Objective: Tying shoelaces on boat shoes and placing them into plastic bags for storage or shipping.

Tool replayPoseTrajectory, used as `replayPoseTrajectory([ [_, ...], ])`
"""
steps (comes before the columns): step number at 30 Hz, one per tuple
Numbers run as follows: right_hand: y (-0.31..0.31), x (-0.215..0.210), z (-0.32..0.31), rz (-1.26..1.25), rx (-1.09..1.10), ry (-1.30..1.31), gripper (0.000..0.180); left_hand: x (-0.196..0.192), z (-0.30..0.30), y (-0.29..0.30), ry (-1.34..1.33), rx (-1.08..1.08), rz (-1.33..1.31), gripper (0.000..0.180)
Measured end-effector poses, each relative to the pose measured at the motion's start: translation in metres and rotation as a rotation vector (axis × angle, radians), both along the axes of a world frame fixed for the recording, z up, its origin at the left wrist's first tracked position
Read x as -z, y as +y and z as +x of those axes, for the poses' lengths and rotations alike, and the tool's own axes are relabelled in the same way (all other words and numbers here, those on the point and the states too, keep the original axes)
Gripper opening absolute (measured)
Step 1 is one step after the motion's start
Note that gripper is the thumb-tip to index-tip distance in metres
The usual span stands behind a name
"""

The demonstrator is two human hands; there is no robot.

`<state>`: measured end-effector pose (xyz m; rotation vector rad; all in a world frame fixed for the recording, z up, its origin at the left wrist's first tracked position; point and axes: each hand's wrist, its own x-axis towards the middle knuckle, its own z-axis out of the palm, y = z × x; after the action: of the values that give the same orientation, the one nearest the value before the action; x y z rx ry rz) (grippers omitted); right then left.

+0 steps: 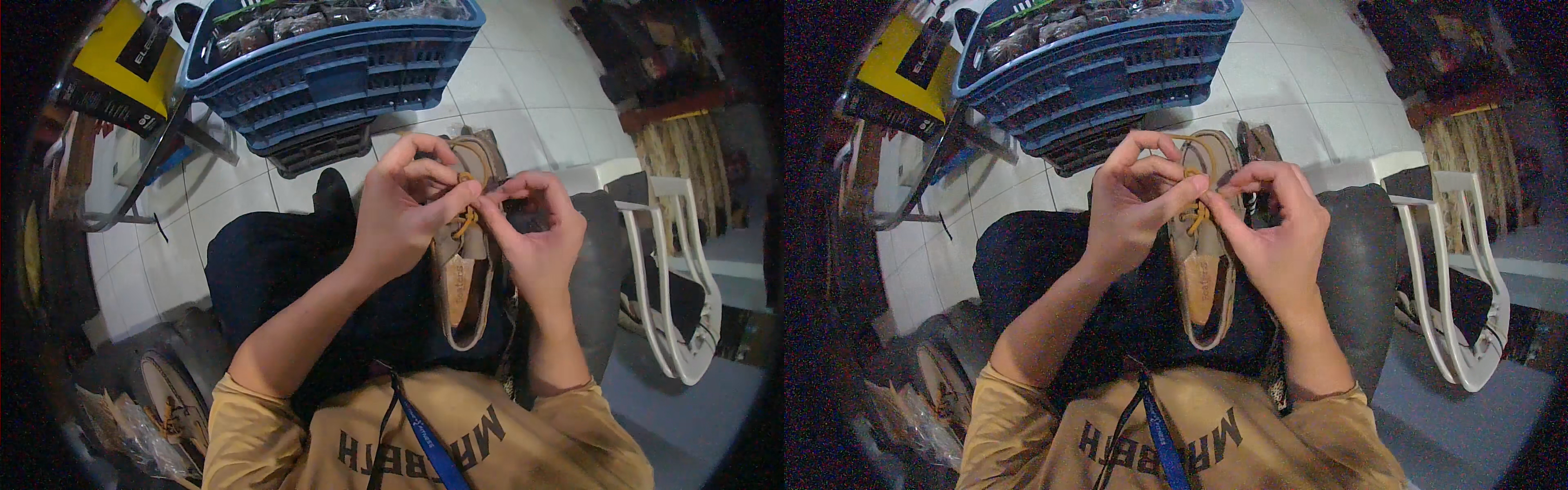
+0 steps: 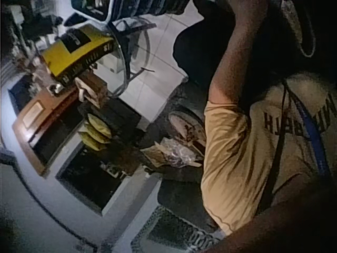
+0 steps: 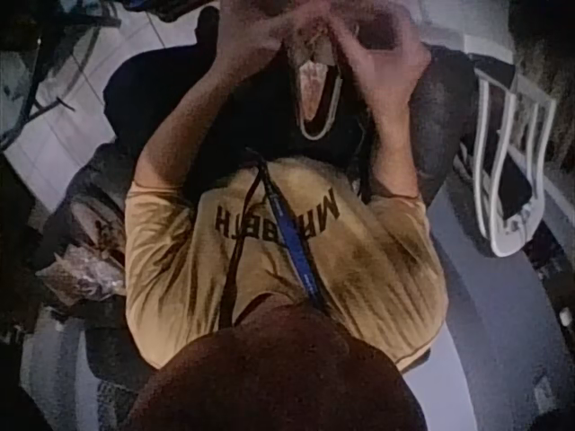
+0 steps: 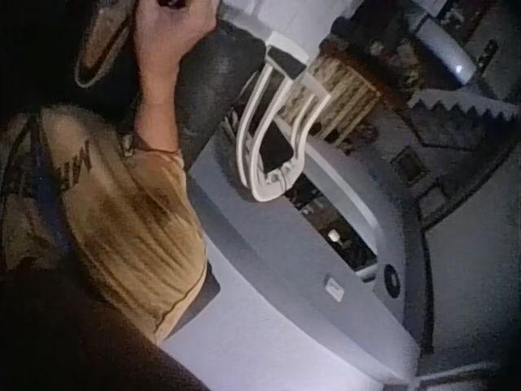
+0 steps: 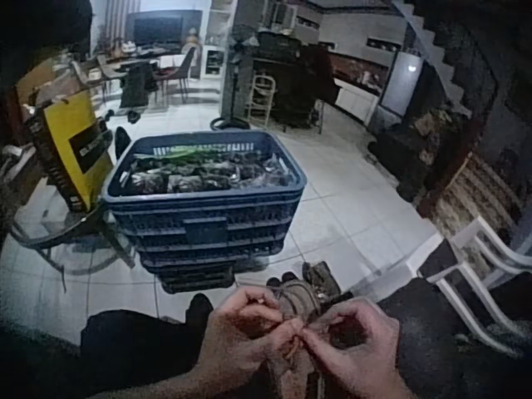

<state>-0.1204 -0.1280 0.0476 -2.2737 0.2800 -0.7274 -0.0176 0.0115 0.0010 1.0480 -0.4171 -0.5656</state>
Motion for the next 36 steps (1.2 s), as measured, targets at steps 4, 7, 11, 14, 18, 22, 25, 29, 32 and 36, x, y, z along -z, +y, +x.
replayPoseTrajectory([
  [4,-0.009,0.0,0.002,-0.192,-0.045,0.005,0.017,-0.005,-0.001,0.0,0.046,0.021,-0.026,0.033],
  [7,-0.007,0.005,0.003,-0.112,-0.038,-0.046,0.013,-0.004,0.0,0.001,0.07,0.021,0.004,0.035],
  [11,-0.005,0.011,0.003,-0.057,-0.063,-0.095,0.014,0.007,0.004,-0.001,0.127,0.059,-0.029,0.038],
  [14,-0.005,0.011,0.003,-0.115,-0.116,-0.144,0.015,0.008,0.009,-0.001,0.189,0.111,-0.041,0.038],
  [18,-0.007,0.008,0.001,-0.168,-0.136,-0.106,0.015,0.004,0.012,0.0,0.245,0.164,-0.035,0.038],
  [22,-0.006,0.005,0.002,-0.115,-0.113,-0.071,0.015,-0.002,0.018,0.005,0.141,0.225,0.048,0.038],
  [25,-0.005,0.005,0.0,-0.034,-0.078,-0.035,0.014,-0.007,0.017,0.006,0.094,0.239,0.036,0.037],
  [29,-0.008,0.009,-0.004,0.06,-0.031,0.033,0.014,-0.014,0.016,0.008,-0.049,0.206,0.048,0.036],
  [32,-0.009,0.008,-0.005,0.293,-0.038,0.056,0.012,-0.014,0.016,0.009,-0.139,0.206,0.067,0.036],
  [36,-0.013,0.01,-0.006,0.434,-0.059,0.098,0.011,-0.008,0.014,0.007,-0.367,0.126,0.087,0.034],
])
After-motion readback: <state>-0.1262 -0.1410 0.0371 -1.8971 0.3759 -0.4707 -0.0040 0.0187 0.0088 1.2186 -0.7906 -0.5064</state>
